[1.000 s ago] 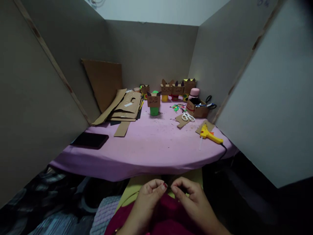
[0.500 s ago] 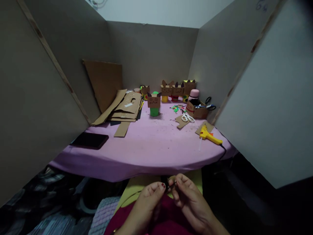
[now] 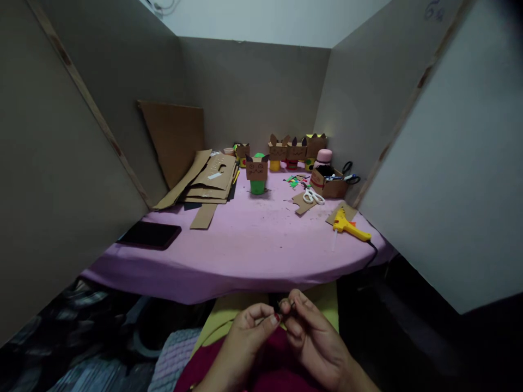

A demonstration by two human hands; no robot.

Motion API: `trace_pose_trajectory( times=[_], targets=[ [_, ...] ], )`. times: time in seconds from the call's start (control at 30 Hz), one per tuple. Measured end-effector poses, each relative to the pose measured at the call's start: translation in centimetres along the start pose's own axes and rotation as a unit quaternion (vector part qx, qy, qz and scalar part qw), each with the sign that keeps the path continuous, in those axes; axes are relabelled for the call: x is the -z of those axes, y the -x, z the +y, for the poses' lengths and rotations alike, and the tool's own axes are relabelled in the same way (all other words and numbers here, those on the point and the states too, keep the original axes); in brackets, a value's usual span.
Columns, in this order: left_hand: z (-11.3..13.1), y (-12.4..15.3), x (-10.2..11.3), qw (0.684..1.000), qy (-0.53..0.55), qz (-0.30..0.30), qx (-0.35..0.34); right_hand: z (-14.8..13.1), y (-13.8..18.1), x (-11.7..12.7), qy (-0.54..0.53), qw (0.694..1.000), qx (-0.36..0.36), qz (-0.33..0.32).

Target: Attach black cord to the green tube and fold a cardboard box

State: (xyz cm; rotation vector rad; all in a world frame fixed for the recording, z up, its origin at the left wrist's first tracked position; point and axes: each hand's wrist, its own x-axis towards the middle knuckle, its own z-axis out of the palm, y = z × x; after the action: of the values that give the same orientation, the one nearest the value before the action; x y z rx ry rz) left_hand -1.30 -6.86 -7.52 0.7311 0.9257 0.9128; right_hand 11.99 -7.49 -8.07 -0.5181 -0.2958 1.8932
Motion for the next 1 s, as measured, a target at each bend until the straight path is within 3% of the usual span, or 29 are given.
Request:
trace_pose_trajectory(
  times=[0.3,0.6,0.83,1.0],
  targets=[
    [-0.4,0.1,0.3,0.998,-0.056,0.024,-0.03,0.0,0.2,-0.2,0.043,0.998,0.04,-0.007],
    [0.2,0.3,0.1,0.994,0.003,0.062,-0.085,0.5,-0.3,0.1,0.043,0.998,0.046,0.006],
    [0.2,0.1,0.3,0.995,0.078,0.056,0.012,1.0,-0.4,0.4,0.028,0.998,0.048,-0.002],
    [-0.5,0.2,0.2,0.995,0.09,0.039,0.033,0.8,0.1,-0.2,0.021,0.998,0.025,-0.049]
  ],
)
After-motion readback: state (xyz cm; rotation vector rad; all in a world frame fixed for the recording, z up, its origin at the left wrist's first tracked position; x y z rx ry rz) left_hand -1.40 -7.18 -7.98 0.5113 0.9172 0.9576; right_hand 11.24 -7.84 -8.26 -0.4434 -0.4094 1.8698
